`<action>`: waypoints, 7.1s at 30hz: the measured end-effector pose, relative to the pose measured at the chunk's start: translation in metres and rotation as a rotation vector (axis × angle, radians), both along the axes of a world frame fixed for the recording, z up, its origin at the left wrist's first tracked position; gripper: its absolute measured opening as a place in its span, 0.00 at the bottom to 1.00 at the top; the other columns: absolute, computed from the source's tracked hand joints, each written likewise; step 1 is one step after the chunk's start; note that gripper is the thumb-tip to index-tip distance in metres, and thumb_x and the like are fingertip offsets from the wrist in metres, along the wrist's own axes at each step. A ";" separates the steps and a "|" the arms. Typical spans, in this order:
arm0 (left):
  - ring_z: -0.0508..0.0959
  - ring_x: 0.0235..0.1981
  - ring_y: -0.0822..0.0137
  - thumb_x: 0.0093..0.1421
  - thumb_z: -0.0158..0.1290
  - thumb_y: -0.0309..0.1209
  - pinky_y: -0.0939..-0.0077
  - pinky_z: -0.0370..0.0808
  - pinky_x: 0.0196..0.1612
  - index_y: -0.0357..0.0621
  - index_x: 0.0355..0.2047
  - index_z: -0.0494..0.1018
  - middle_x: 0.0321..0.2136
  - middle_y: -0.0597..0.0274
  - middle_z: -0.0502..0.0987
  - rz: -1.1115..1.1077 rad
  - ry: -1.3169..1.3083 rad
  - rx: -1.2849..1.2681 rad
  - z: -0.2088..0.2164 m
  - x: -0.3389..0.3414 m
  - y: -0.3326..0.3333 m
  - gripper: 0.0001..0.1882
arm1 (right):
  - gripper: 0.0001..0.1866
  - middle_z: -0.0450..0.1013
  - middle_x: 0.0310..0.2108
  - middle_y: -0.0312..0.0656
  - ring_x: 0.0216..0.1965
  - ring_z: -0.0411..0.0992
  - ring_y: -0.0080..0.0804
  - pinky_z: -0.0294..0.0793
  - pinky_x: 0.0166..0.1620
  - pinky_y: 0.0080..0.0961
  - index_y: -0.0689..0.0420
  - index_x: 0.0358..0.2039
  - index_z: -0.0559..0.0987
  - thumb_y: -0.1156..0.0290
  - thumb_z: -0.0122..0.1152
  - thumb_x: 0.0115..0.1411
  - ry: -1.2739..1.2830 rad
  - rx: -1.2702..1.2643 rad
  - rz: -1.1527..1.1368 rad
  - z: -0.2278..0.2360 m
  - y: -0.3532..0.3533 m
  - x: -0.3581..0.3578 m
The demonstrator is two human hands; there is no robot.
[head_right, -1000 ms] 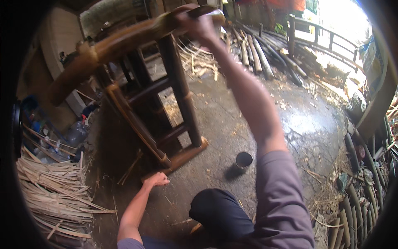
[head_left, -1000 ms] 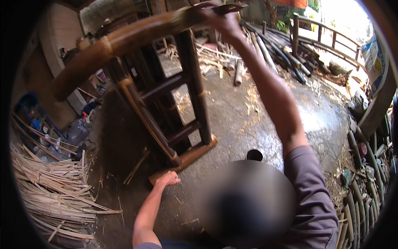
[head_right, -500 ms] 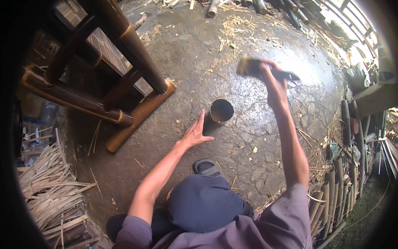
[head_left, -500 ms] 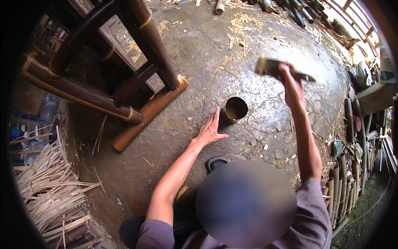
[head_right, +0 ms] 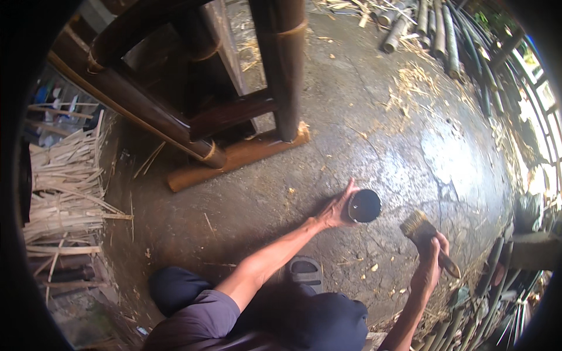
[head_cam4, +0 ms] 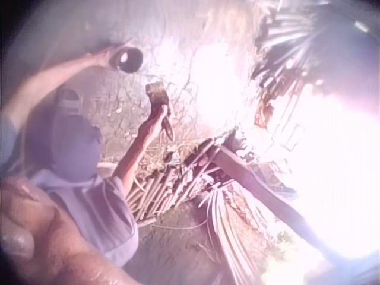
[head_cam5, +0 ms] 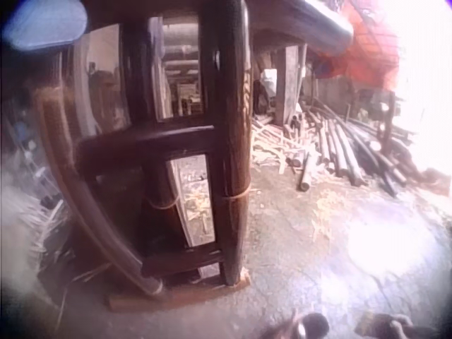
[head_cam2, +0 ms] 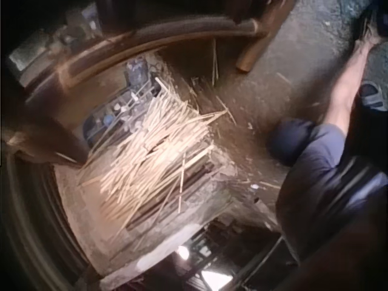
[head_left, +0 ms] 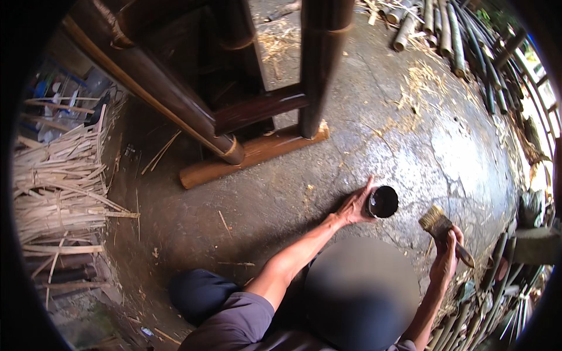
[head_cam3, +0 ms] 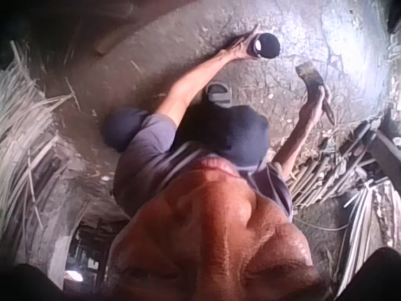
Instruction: The person applies varnish to a bamboo chair frame using a brush and a small can. They repeatedly dip the brush into the can and coat the legs and seat frame, occasionally repositioning the chair to reach different sections.
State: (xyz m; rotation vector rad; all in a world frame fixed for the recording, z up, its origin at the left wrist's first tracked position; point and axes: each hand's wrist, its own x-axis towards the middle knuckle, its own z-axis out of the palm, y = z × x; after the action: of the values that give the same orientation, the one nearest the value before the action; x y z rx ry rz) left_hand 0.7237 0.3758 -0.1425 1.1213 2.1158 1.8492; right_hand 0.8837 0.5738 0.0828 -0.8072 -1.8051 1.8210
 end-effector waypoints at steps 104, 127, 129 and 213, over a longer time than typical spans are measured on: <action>0.71 0.53 0.53 0.48 0.63 0.24 0.62 0.66 0.59 0.27 0.59 0.56 0.56 0.43 0.67 1.312 -0.565 -0.779 0.694 0.170 -0.256 0.41 | 0.07 0.78 0.38 0.41 0.40 0.77 0.43 0.76 0.44 0.35 0.52 0.35 0.79 0.75 0.59 0.55 -0.258 -0.238 0.077 0.267 -0.391 -0.166; 0.67 0.58 0.57 0.44 0.65 0.21 0.62 0.64 0.61 0.32 0.64 0.48 0.59 0.46 0.62 1.182 -0.631 -0.771 0.634 0.188 -0.280 0.50 | 0.05 0.78 0.40 0.34 0.44 0.73 0.24 0.72 0.49 0.25 0.56 0.32 0.79 0.68 0.60 0.60 0.072 -0.650 0.820 0.204 -0.332 -0.236; 0.63 0.61 0.55 0.39 0.68 0.21 0.60 0.62 0.63 0.36 0.67 0.41 0.63 0.46 0.56 1.147 -0.580 -0.729 0.634 0.194 -0.290 0.59 | 0.06 0.78 0.39 0.35 0.44 0.73 0.24 0.72 0.49 0.25 0.56 0.33 0.79 0.68 0.61 0.59 0.010 -0.619 0.998 0.248 -0.311 -0.211; 0.69 0.56 0.43 0.35 0.72 0.37 0.55 0.68 0.58 0.40 0.68 0.38 0.60 0.36 0.59 1.954 -0.553 -0.194 0.742 0.217 -0.503 0.66 | 0.10 0.78 0.29 0.40 0.30 0.78 0.27 0.78 0.32 0.26 0.53 0.35 0.82 0.64 0.59 0.56 -0.235 0.681 1.337 0.553 -0.586 -0.379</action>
State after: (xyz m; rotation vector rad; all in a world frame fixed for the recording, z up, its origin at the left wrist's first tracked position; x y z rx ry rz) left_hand 0.9407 -0.1275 0.5992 -2.0105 2.7093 1.5230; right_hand 0.5044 -0.0124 0.6361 0.6718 -3.2231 1.3998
